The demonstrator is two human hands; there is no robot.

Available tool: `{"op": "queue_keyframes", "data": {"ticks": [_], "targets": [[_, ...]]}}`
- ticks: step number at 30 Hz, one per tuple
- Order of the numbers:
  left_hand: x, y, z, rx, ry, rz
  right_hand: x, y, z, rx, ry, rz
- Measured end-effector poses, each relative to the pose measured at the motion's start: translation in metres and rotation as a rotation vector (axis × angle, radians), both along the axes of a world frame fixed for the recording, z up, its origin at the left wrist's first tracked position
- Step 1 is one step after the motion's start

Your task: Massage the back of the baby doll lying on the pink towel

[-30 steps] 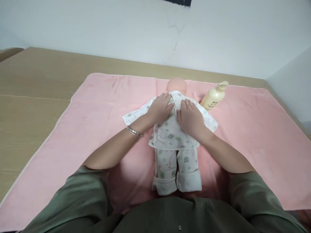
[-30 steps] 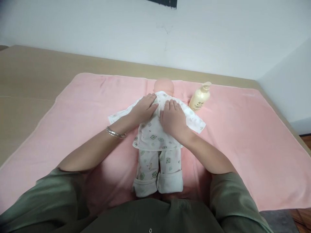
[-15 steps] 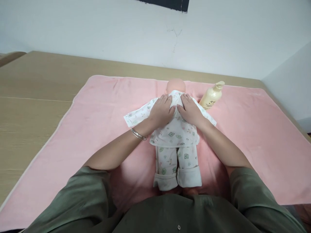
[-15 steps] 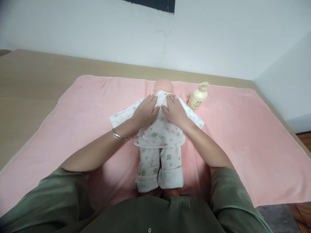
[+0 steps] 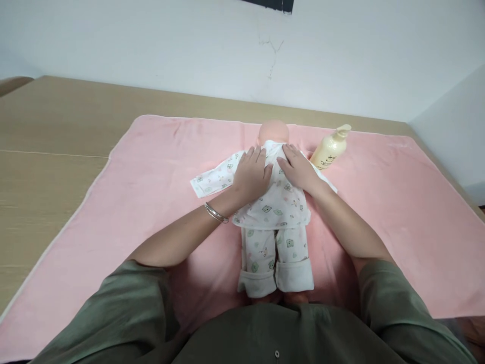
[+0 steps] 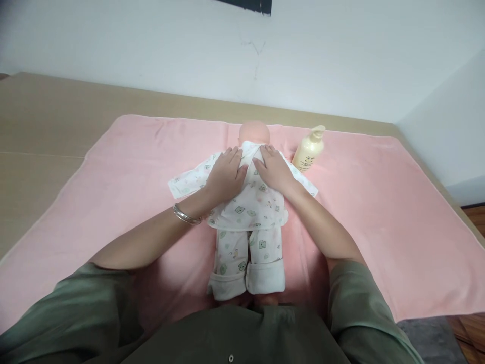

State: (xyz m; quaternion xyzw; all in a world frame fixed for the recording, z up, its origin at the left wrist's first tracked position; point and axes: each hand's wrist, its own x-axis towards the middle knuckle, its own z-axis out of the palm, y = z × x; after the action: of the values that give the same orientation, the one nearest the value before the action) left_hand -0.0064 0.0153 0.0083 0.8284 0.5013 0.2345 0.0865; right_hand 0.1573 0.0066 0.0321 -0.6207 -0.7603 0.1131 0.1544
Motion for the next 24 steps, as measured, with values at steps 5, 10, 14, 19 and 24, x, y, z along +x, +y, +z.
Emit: {"op": "queue_keyframes", "data": {"ticks": [5,10,14,19,24], "targets": [[-0.007,0.015,0.003,-0.158,-0.044,-0.024,-0.009,-0.011,-0.004,0.084,-0.089,-0.002],[-0.010,0.015,0.000,-0.155,-0.077,-0.053,-0.009,-0.010,0.000,0.015,-0.085,-0.013],[-0.008,0.010,0.001,-0.135,-0.047,-0.068,-0.007,-0.008,0.002,-0.005,-0.095,-0.046],[-0.007,0.005,0.007,-0.173,-0.004,-0.050,-0.017,-0.022,-0.002,0.050,-0.147,-0.074],[-0.006,-0.001,0.001,-0.082,-0.036,-0.069,-0.001,-0.003,0.003,0.029,-0.030,0.057]]}}
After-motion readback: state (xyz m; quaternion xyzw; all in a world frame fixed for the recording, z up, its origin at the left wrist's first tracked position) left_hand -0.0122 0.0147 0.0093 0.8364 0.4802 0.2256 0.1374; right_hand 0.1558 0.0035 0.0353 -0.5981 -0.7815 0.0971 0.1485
